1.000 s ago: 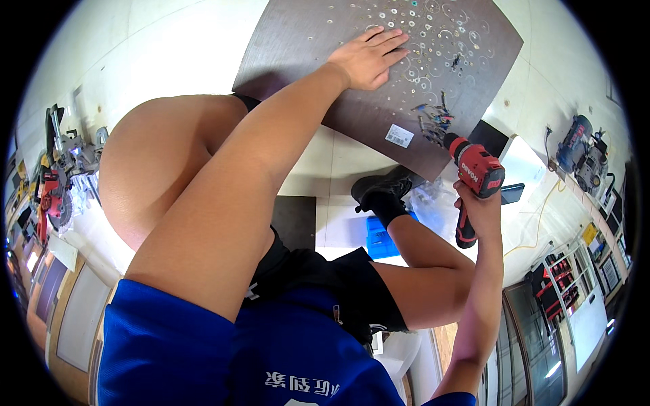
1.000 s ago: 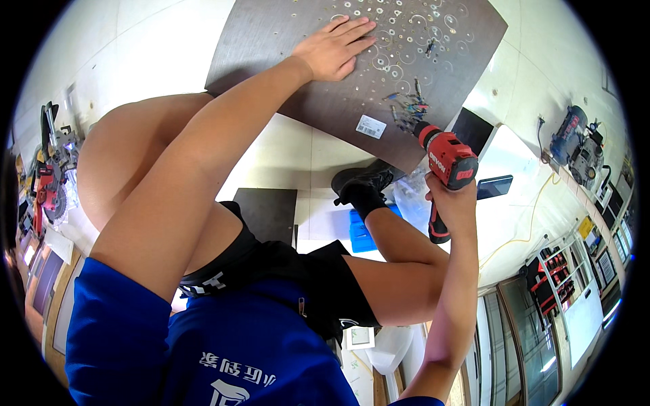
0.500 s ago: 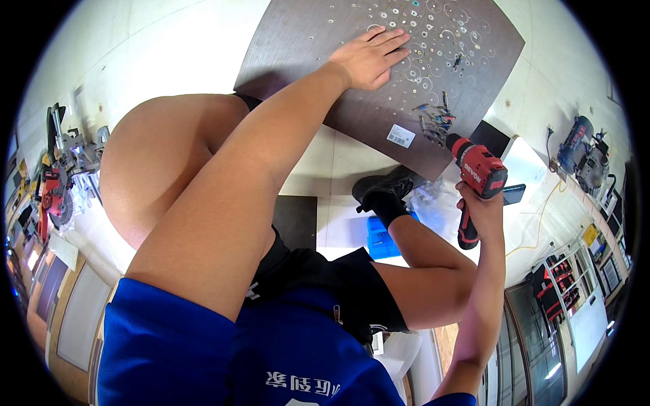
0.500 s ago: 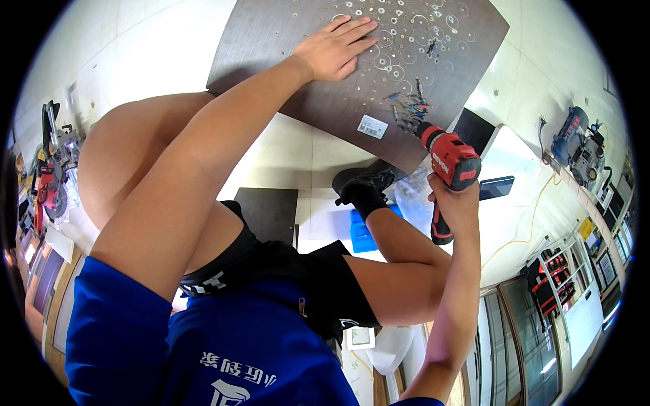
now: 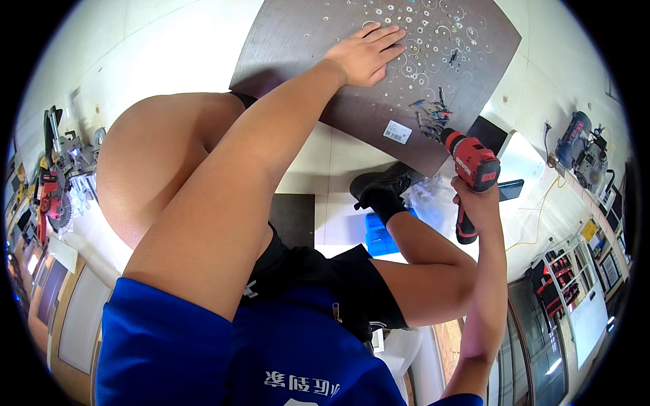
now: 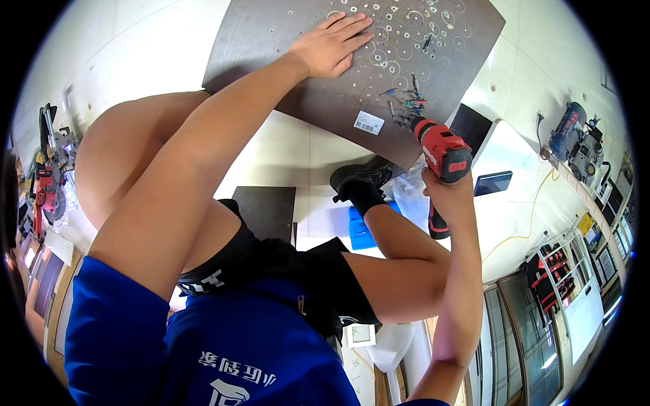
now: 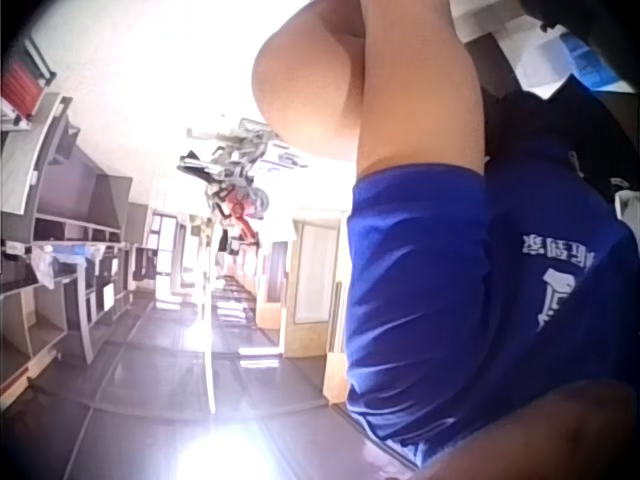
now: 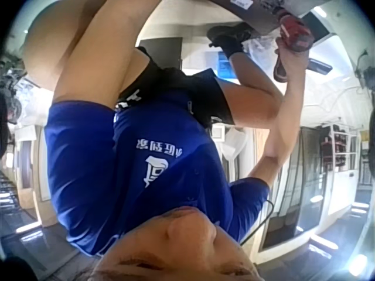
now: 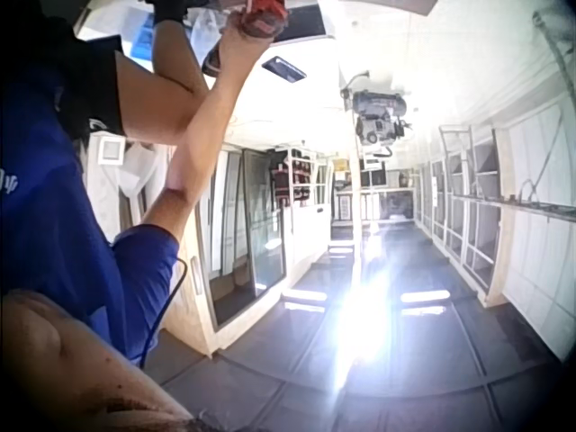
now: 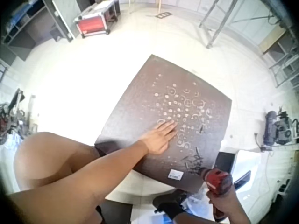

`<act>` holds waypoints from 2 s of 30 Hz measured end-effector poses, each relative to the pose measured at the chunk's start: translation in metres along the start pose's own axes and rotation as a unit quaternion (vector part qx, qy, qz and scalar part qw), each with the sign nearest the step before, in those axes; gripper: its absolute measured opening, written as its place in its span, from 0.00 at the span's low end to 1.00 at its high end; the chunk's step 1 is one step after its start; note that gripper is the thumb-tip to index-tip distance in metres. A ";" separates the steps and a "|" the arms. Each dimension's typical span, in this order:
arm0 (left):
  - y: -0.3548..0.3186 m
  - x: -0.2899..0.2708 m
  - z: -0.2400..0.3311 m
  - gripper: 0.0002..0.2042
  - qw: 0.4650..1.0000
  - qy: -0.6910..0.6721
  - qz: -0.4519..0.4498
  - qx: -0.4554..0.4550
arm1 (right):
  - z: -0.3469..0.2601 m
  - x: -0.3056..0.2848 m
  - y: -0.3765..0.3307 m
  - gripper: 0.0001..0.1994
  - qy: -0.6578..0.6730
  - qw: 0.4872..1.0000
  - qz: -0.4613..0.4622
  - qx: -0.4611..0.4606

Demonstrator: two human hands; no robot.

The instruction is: The person sits on the floor and uses a cordless drill to create holes in a large brown board with pre-marked circular patterns. The person holds the board steady with one hand while operating the drill with the other.

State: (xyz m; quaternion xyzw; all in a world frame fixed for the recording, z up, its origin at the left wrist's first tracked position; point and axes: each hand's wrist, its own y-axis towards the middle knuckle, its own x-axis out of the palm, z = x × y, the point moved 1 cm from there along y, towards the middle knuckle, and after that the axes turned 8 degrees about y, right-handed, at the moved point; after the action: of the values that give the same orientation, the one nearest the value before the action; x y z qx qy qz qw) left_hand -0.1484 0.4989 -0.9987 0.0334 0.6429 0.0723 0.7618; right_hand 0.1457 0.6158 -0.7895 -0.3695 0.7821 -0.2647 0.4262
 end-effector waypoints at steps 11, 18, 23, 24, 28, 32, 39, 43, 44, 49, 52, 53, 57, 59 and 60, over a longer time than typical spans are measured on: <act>0.000 0.002 0.001 0.28 1.000 0.010 -0.011 0.001 | -0.004 -0.005 0.004 0.14 -0.011 1.000 -0.005 0.007; 0.001 0.001 0.000 0.28 1.000 0.012 -0.014 -0.001 | 0.000 -0.006 0.007 0.13 0.005 1.000 -0.006 0.007; 0.001 0.001 0.002 0.28 1.000 0.017 -0.001 0.002 | 0.004 -0.009 0.007 0.15 -0.007 1.000 -0.008 0.014; 0.002 0.000 0.001 0.28 1.000 0.018 0.000 0.002 | 0.001 -0.008 0.007 0.16 -0.010 1.000 -0.005 0.020; 0.002 0.000 0.001 0.28 1.000 0.015 0.002 0.000 | -0.006 -0.005 0.002 0.16 -0.021 1.000 -0.003 0.003; 0.002 0.000 0.000 0.28 1.000 0.008 -0.001 -0.001 | 0.013 -0.010 0.003 0.18 -0.082 0.994 -0.012 -0.067; 0.002 -0.003 0.001 0.29 1.000 0.007 -0.020 -0.001 | 0.000 -0.005 -0.007 0.15 -0.014 1.000 0.014 -0.024; 0.001 -0.004 0.000 0.29 1.000 -0.002 -0.027 -0.006 | 0.006 -0.010 -0.003 0.16 -0.014 1.000 0.003 -0.027; 0.001 -0.004 0.000 0.29 1.000 -0.003 -0.025 -0.006 | 0.005 -0.010 -0.003 0.16 -0.012 1.000 0.001 -0.023; 0.002 -0.003 0.001 0.29 1.000 -0.009 -0.015 -0.001 | 0.009 -0.015 -0.006 0.16 0.024 0.999 0.018 -0.038; 0.001 -0.002 0.000 0.29 1.000 -0.010 -0.018 -0.005 | 0.006 -0.015 -0.011 0.15 0.022 0.999 0.033 -0.037; 0.001 -0.002 0.000 0.29 1.000 -0.010 -0.018 -0.006 | 0.007 -0.015 -0.012 0.15 0.016 0.999 0.031 -0.039; 0.002 -0.002 0.001 0.29 1.000 -0.013 -0.014 -0.006 | 0.012 -0.014 -0.013 0.15 0.043 0.999 0.019 -0.020; 0.002 -0.002 0.001 0.29 1.000 -0.009 -0.011 -0.004 | 0.016 -0.015 -0.012 0.14 0.028 0.999 0.024 -0.025; 0.001 -0.002 0.001 0.29 1.000 -0.007 -0.011 -0.003 | 0.018 -0.015 -0.011 0.14 0.021 0.999 0.025 -0.027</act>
State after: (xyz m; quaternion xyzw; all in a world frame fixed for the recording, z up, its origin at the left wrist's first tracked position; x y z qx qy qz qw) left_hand -0.1480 0.4998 -0.9964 0.0249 0.6378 0.0660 0.7670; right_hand 0.1702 0.6197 -0.7836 -0.3556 0.8068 -0.2400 0.4062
